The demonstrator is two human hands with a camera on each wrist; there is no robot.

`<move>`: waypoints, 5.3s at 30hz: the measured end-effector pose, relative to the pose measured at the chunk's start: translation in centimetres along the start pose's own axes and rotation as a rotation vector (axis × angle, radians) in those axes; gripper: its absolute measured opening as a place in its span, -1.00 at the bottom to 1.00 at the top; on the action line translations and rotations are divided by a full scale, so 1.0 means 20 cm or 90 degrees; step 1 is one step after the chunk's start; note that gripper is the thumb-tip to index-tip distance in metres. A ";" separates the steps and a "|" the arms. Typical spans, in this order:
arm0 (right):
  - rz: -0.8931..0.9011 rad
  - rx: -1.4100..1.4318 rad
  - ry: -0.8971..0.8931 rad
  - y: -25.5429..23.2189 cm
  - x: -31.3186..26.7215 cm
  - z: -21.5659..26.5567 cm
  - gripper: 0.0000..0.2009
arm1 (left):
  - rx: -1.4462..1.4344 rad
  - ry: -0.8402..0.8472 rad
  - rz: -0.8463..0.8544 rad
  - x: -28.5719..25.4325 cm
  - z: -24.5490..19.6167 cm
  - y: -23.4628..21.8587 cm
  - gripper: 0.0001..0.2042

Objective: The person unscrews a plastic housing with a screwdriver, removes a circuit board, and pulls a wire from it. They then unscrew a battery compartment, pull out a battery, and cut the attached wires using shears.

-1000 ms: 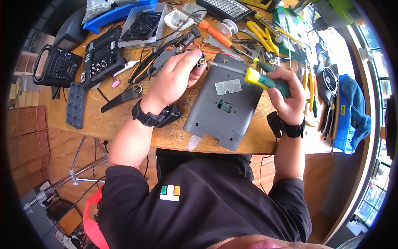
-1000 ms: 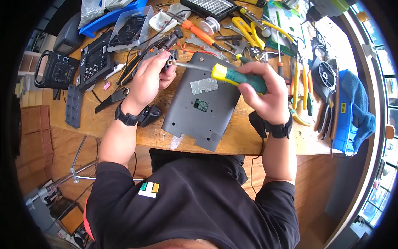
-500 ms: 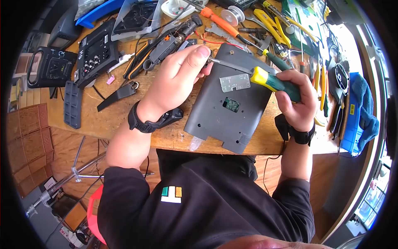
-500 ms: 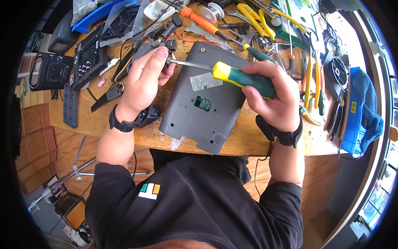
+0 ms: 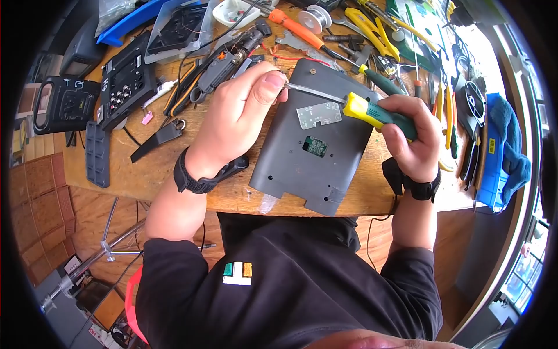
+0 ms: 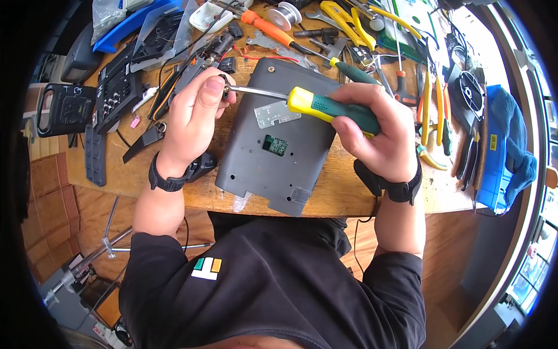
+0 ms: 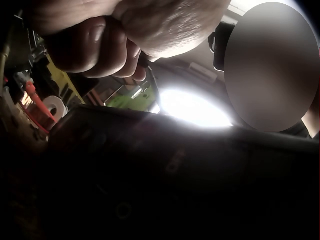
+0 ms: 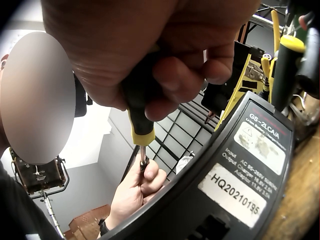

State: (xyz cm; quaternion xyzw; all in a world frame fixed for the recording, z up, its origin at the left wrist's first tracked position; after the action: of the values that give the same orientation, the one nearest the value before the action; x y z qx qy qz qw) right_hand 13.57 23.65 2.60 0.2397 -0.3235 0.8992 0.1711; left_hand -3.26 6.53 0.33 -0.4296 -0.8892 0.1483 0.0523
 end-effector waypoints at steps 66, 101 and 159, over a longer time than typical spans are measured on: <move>-0.235 -0.072 -0.088 -0.23 0.00 -0.09 -0.77 | 0.150 -0.048 0.062 0.01 0.01 0.07 -0.68; -0.383 0.445 -0.101 -0.23 -0.05 -0.20 -0.75 | 0.086 -0.106 0.079 0.00 0.11 0.06 -0.66; -0.294 0.496 0.025 -0.07 -0.01 -0.19 -0.82 | 0.081 -0.072 0.086 0.01 0.09 0.08 -0.63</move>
State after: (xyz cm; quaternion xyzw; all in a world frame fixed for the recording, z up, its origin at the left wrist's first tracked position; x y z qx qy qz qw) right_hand 13.19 27.19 0.72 0.3349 0.1040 0.8966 0.2704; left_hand -2.52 7.18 -1.80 -0.4756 -0.8483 0.2320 0.0192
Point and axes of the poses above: each hand's wrist, its own x-axis towards the middle knuckle, its own y-axis out of the palm, z = x × y, the point moved 8 cm from there along x, towards the middle knuckle, and after that the axes turned 13 degrees about -y, right-handed, at the moved point
